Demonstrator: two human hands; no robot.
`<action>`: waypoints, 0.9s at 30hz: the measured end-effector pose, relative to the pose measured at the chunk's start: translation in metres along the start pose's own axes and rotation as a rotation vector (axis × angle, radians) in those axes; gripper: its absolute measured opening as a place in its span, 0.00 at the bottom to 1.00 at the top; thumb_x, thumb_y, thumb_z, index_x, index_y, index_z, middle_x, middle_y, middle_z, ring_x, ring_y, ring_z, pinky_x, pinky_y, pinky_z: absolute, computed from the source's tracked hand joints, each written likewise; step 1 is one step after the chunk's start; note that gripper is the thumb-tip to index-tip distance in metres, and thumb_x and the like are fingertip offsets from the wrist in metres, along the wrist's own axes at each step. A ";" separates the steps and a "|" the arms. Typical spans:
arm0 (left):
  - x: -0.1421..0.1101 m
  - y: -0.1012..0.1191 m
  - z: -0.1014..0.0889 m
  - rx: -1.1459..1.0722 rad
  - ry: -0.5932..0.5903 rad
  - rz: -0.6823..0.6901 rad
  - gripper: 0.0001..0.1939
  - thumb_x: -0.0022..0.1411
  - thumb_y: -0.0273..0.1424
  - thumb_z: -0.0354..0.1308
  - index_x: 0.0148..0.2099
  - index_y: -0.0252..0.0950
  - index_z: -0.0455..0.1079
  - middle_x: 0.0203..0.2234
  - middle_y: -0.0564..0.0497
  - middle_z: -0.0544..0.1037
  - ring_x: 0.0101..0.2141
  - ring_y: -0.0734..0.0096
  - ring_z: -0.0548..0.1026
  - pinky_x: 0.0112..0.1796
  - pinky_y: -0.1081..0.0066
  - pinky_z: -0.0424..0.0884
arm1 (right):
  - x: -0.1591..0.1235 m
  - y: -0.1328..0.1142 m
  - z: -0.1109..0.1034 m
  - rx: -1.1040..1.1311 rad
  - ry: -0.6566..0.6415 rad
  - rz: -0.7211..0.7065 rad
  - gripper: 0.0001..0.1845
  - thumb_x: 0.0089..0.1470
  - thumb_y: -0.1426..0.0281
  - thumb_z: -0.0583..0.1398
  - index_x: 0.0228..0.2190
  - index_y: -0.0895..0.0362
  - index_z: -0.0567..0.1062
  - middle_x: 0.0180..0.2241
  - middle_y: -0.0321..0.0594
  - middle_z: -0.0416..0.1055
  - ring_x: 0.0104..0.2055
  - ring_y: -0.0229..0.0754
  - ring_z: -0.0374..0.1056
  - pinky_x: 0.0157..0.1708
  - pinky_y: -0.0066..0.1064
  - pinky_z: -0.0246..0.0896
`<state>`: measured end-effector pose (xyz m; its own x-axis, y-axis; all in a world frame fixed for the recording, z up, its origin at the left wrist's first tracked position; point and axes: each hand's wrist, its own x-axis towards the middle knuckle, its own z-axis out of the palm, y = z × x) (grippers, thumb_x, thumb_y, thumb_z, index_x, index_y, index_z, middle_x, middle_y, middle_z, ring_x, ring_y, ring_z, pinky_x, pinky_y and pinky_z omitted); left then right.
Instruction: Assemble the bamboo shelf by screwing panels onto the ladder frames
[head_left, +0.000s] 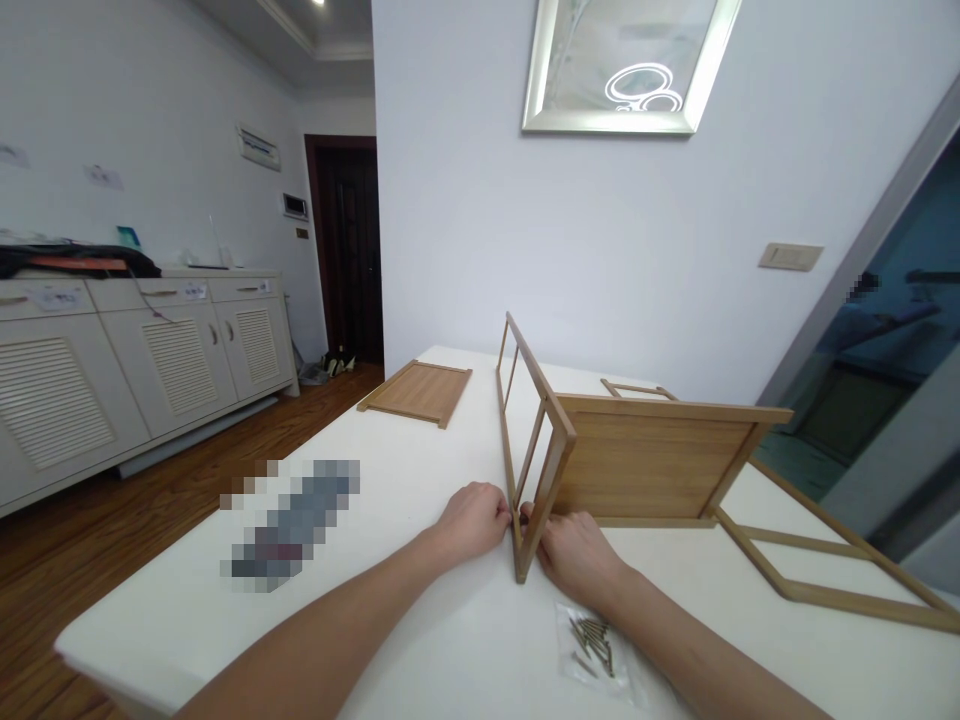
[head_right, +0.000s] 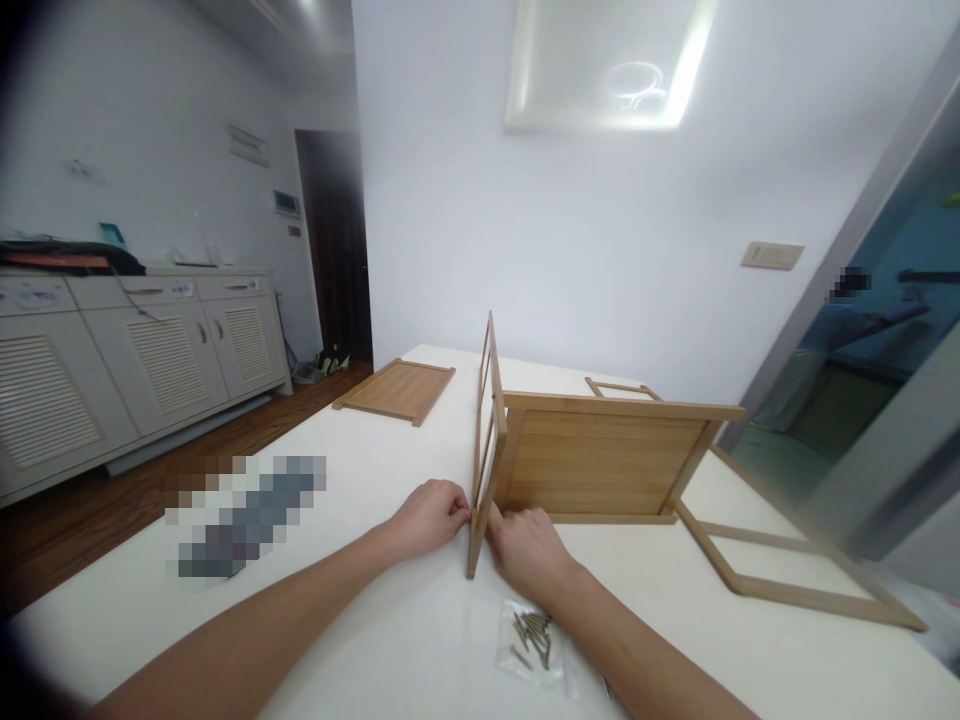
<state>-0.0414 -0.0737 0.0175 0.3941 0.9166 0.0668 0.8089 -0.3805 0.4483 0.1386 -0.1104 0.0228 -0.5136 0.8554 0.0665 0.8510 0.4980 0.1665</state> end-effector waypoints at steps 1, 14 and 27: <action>0.001 0.000 0.000 0.000 -0.004 0.002 0.13 0.59 0.30 0.50 0.35 0.37 0.77 0.32 0.47 0.81 0.34 0.65 0.76 0.35 0.70 0.67 | 0.000 0.000 0.001 -0.007 -0.012 -0.003 0.15 0.61 0.71 0.47 0.48 0.58 0.64 0.32 0.45 0.77 0.33 0.43 0.74 0.30 0.28 0.54; -0.002 0.002 -0.001 0.044 -0.013 0.053 0.14 0.57 0.28 0.50 0.36 0.38 0.78 0.33 0.45 0.81 0.35 0.61 0.77 0.35 0.68 0.68 | 0.000 -0.004 -0.004 -0.086 -0.014 -0.004 0.21 0.57 0.74 0.49 0.53 0.61 0.63 0.36 0.49 0.76 0.33 0.47 0.74 0.27 0.31 0.56; -0.003 0.004 -0.001 0.068 -0.006 0.070 0.14 0.58 0.30 0.49 0.33 0.37 0.77 0.30 0.44 0.81 0.33 0.61 0.77 0.33 0.68 0.67 | -0.001 -0.003 -0.009 -0.110 -0.042 -0.027 0.13 0.58 0.75 0.48 0.38 0.59 0.71 0.33 0.45 0.76 0.31 0.46 0.73 0.25 0.32 0.52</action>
<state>-0.0398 -0.0775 0.0203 0.4531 0.8868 0.0909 0.8068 -0.4513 0.3813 0.1357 -0.1141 0.0308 -0.5289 0.8485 0.0192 0.8188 0.5042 0.2746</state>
